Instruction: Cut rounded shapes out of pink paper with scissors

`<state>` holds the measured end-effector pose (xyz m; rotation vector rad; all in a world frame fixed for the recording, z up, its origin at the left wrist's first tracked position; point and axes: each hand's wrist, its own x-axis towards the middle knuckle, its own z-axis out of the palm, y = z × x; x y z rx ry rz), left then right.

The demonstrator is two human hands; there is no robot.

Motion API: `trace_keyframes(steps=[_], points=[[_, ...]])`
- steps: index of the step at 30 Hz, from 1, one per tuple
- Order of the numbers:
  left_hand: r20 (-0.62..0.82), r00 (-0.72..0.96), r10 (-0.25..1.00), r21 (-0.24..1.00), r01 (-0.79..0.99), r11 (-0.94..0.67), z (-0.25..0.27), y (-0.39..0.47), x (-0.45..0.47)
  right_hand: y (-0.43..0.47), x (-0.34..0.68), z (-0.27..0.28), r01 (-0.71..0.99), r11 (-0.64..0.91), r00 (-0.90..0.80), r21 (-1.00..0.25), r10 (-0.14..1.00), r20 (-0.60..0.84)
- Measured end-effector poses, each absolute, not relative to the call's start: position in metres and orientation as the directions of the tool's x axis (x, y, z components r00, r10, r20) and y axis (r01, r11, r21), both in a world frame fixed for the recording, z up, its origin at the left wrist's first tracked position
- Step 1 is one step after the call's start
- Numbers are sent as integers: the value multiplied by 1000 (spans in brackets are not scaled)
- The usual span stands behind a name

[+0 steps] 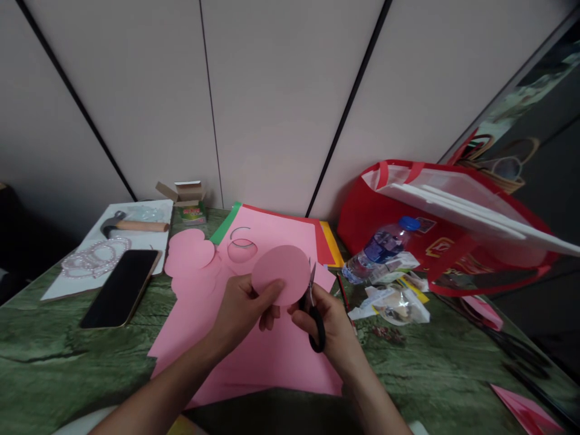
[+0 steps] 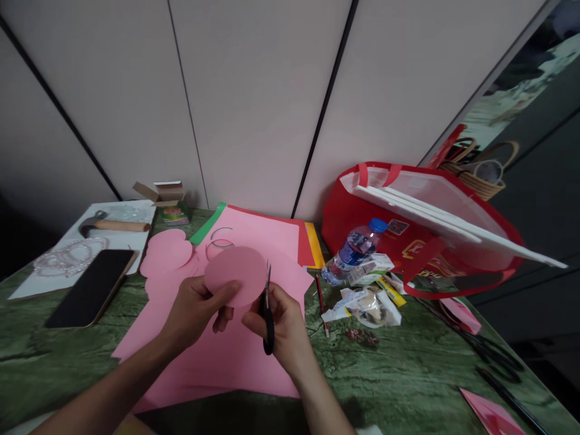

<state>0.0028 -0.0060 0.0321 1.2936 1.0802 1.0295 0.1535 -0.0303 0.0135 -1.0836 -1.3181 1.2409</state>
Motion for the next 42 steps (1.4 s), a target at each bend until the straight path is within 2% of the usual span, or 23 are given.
trace_keyframes(steps=[36, 42], points=[[-47, 204, 978, 999, 32, 41, 32, -6, 0, -30, 154, 13, -17, 56, -108, -998, 993, 58], [-65, 178, 982, 996, 77, 53, 34, -4, 1, -28, 155, 12, -49, 61, 11, -997, 998, 60]])
